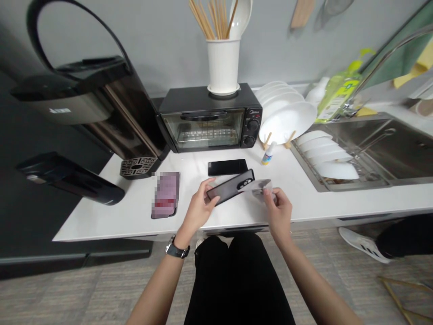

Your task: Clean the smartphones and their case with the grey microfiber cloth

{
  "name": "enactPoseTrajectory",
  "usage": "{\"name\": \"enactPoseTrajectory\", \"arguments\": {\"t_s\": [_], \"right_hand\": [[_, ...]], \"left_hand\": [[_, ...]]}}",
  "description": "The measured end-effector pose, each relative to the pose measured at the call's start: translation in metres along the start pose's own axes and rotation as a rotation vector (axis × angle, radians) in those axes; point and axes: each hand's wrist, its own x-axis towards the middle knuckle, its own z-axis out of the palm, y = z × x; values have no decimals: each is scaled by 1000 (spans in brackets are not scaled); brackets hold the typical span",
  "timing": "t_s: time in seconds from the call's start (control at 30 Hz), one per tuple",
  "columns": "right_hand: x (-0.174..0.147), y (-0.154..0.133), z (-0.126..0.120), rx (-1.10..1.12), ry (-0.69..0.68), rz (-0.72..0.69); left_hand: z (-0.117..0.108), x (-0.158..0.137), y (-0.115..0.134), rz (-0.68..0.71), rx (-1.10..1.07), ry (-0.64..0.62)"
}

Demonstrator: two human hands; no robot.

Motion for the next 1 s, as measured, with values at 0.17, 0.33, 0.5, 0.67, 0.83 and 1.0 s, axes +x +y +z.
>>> {"name": "enactPoseTrajectory", "arguments": {"t_s": [0.17,0.33,0.5,0.67,0.83,1.0], "right_hand": [[25,-2,-8,489,60,414],[27,-7,-16,589,52,501],[22,-14,-14,319,339,148],[18,-14,-4,-427,226,-271],[-19,-17,52,-677,-316,-670],[-33,-18,77,-840,-517,-829]], "left_hand": [[5,2,-2,-41,-128,53],[3,2,4,-43,-114,-42],[0,-1,6,9,51,-88],[0,-4,8,79,51,-132],[3,-5,3,143,129,-107],[2,-4,-4,183,235,-67]]}}
